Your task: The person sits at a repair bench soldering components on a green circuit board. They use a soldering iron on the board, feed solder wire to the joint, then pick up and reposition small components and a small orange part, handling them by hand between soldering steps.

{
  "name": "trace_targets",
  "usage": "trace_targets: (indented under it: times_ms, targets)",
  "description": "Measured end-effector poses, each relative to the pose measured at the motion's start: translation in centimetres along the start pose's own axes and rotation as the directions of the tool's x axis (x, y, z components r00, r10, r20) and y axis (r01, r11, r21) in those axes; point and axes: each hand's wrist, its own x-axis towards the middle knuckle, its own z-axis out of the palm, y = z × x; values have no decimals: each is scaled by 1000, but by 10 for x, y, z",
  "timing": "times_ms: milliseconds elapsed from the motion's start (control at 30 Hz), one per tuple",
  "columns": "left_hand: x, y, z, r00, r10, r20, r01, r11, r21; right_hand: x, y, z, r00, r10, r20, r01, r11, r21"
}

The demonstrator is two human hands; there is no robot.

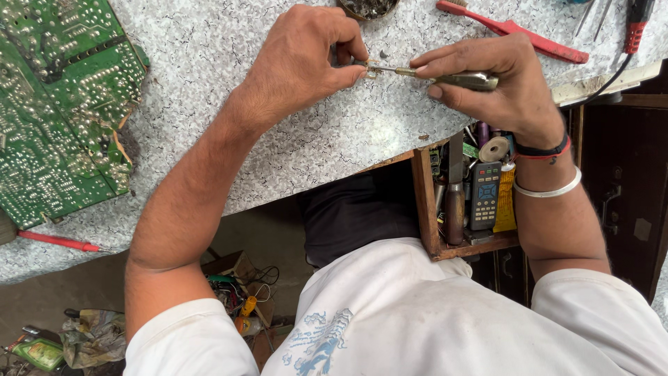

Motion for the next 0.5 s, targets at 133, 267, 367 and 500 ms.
trace_targets:
  times_ms: [133,267,367,500]
  targets:
    - [0,-1,1,1000,12,-4,-12,1000,-5,2,-7,-10,996,-9,86,25,982,-187]
    - [0,-3,1,1000,25,-4,-25,1000,2,2,-6,-8,997,44,71,-19,947,-321]
    - [0,-2,2,1000,-7,4,7,1000,-9,0,-7,-7,996,-52,71,75,928,-365]
    - [0,-2,1,1000,6,5,-6,1000,-1,3,-6,-7,997,-74,-5,66,905,-421]
